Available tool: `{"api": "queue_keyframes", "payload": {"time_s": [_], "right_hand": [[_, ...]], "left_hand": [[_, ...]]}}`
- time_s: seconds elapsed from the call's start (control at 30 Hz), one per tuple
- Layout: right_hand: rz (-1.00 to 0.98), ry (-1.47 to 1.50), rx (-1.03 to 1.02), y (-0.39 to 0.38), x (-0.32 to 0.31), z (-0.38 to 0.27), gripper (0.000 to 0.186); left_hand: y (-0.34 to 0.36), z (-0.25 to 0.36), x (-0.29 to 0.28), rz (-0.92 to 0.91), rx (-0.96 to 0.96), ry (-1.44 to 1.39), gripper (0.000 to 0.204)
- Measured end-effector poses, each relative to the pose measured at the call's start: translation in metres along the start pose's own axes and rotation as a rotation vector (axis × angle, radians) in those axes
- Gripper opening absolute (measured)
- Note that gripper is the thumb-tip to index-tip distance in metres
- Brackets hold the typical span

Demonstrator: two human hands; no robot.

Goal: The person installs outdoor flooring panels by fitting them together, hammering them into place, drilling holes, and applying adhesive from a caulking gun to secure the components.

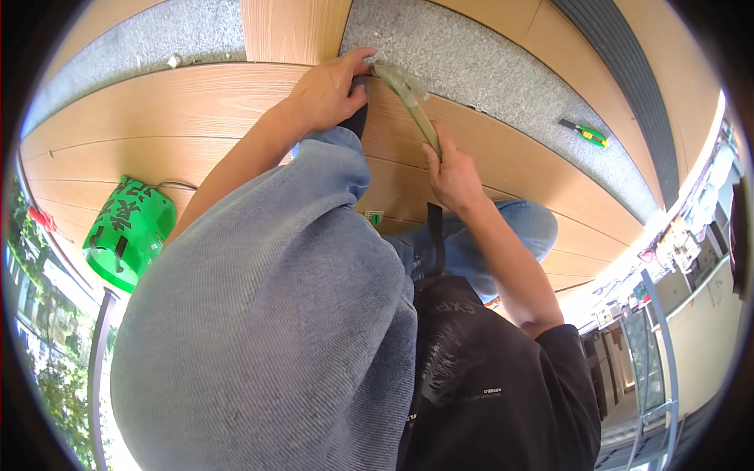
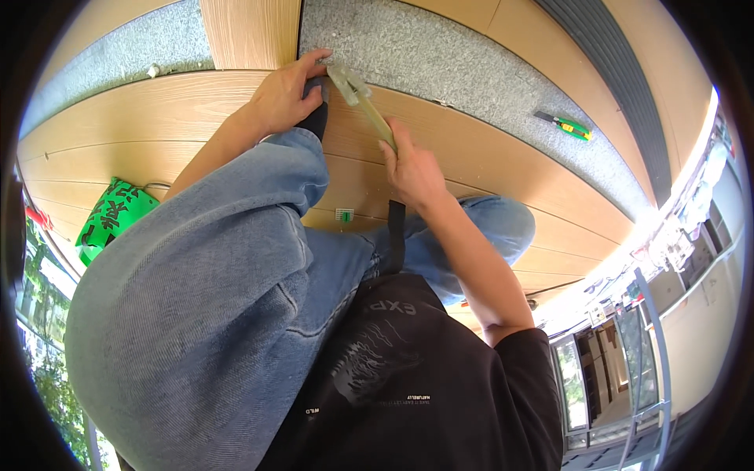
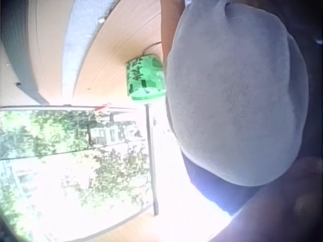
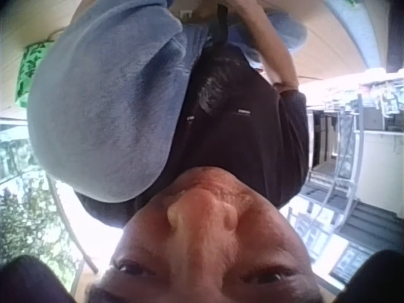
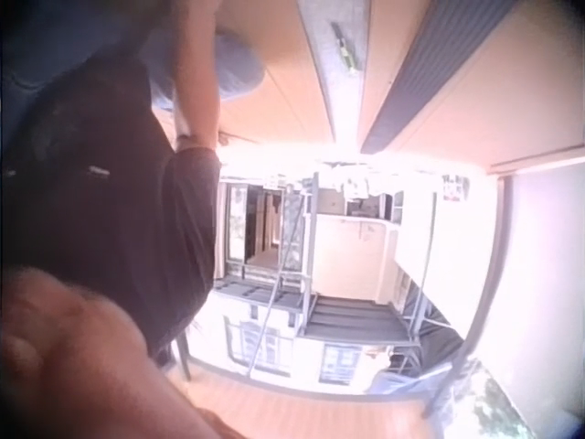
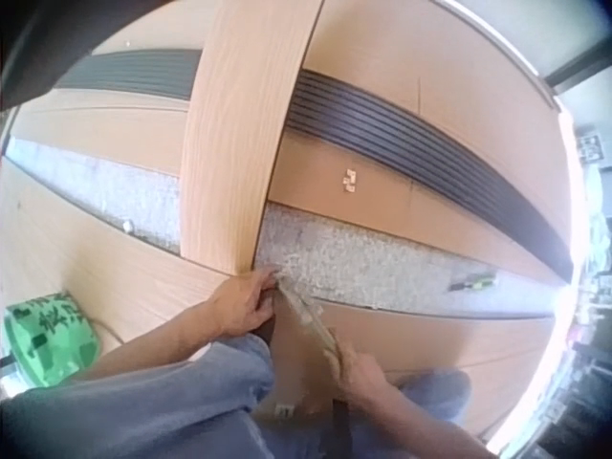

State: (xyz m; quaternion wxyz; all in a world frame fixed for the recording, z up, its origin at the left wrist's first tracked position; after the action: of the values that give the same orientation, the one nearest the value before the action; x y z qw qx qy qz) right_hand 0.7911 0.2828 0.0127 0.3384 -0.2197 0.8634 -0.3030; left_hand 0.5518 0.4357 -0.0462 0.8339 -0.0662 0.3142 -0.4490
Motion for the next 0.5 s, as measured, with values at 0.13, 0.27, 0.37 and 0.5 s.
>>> {"api": "queue_keyframes", "payload": {"time_s": [0.13,0.27,0.37,0.5], "right_hand": [[0.030,0.151,-0.037,-0.007,-0.008,-0.007,0.045],[-0.010,0.364,0.085,-0.014,-0.028,-0.007,0.042],[-0.137,0.365,0.065,-0.003,-0.077,0.010,0.041],[0.033,-0.006,0.065,0.038,-0.127,-0.002,0.043]], "left_hand": [[0.003,-0.005,-0.001,0.028,0.066,0.013,0.063],[-0.003,0.005,-0.004,0.039,-0.006,-0.030,0.063],[-0.007,0.003,0.000,0.061,-0.010,-0.001,0.060],[-0.005,-0.007,0.003,0.056,0.033,0.080,0.065]]}}
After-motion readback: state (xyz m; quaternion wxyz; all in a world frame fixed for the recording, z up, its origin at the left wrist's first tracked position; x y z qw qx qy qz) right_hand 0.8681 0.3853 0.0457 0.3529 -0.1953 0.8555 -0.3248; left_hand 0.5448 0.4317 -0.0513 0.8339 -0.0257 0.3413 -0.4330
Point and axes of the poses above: each hand's wrist, its own y-axis towards the middle knuckle, its own x-axis out of the palm, z = x × y, the point moved 2 cm from there along y, towards the middle knuckle, and after that the axes turned 10 degrees about -z, right-handed, at the moved point
